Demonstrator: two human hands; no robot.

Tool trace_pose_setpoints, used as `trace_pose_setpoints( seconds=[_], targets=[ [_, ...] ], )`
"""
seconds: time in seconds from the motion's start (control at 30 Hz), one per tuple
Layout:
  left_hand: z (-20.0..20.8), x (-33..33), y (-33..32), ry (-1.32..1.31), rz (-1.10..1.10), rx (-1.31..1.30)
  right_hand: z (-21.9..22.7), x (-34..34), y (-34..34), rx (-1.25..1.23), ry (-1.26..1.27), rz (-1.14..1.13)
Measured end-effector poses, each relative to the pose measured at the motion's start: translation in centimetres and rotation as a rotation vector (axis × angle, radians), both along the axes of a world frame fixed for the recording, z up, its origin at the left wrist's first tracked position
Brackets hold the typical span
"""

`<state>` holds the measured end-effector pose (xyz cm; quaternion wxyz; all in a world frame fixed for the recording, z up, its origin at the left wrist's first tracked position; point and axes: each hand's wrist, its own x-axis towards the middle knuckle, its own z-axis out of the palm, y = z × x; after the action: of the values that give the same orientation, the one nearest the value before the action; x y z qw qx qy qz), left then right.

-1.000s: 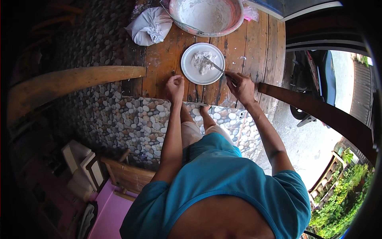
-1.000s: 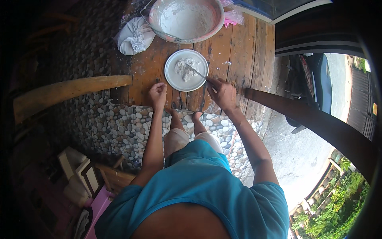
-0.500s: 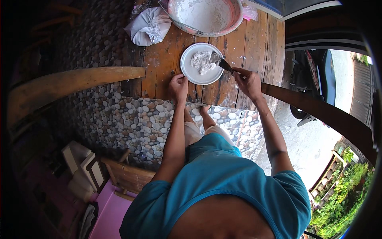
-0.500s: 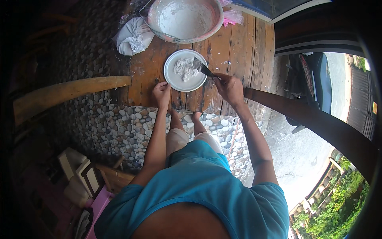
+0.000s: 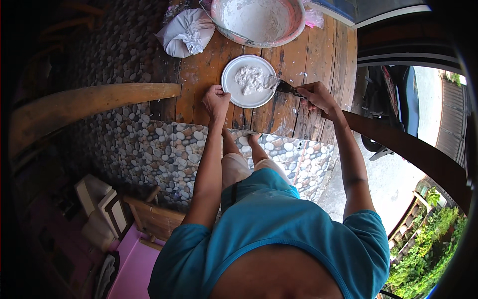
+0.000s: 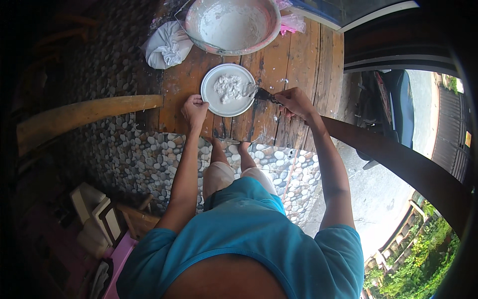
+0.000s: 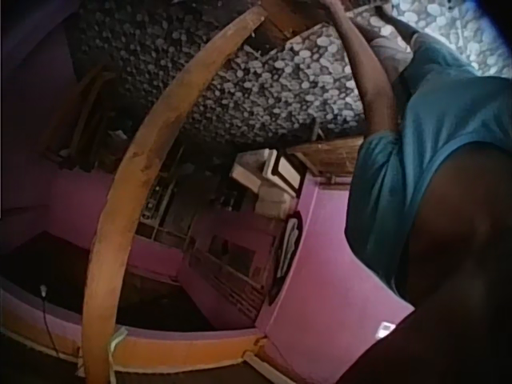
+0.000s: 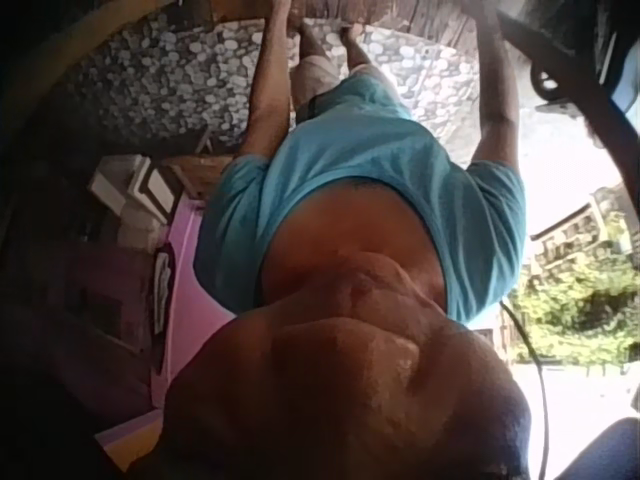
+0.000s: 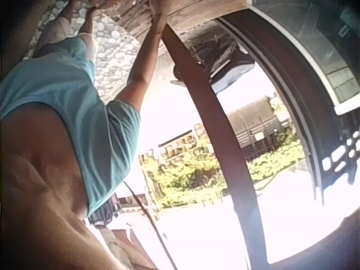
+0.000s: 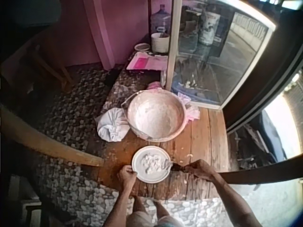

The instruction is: The person mixes a white paste on a white plate using a metal spatula, periodically scooping more material from a larger bowl and a white bag on the table.

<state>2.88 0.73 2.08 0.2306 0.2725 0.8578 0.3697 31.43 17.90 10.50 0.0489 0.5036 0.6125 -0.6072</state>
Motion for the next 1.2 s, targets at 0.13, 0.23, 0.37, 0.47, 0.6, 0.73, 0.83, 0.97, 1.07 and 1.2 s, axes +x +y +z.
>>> trace_pose_setpoints(
  seconds=[0.13,0.23,0.37,0.47,0.6,0.73,0.83,0.97,1.07,1.2],
  targets=[
    [-0.1,-0.5,0.5,-0.009,-0.022,0.024,-2.9,-0.3,2.2,0.021,0.078,-0.005],
    [0.0,-1.1,1.0,0.007,-0.060,0.021,-4.7,-0.9,4.0,0.093,0.058,0.085],
    [0.0,-2.6,1.5,-0.008,-0.161,0.029,-5.3,-1.7,5.7,0.145,0.001,0.216],
    [-0.3,-3.7,2.0,-0.014,-0.235,0.013,-4.7,-2.9,7.3,0.102,0.023,0.306],
    [-0.2,-4.5,2.8,0.002,-0.345,-0.012,-4.0,-4.6,9.1,0.048,-0.034,0.431],
    [-0.3,-5.0,3.3,-0.010,-0.376,-0.022,-4.2,-6.0,9.7,0.043,-0.068,0.499],
    [-0.6,-5.1,3.3,-0.043,-0.370,-0.016,-3.9,-6.6,9.3,0.086,-0.013,0.460],
    [-1.7,-5.8,2.8,-0.138,-0.357,0.052,-0.6,-7.1,7.1,0.400,-0.022,0.533],
    [-2.1,-5.8,2.7,-0.240,-0.346,0.120,1.5,-7.1,3.1,0.665,-0.020,0.525],
    [-3.0,-6.1,2.1,-0.410,-0.268,0.189,3.2,-6.5,-2.9,1.046,-0.076,0.499]
  ],
)
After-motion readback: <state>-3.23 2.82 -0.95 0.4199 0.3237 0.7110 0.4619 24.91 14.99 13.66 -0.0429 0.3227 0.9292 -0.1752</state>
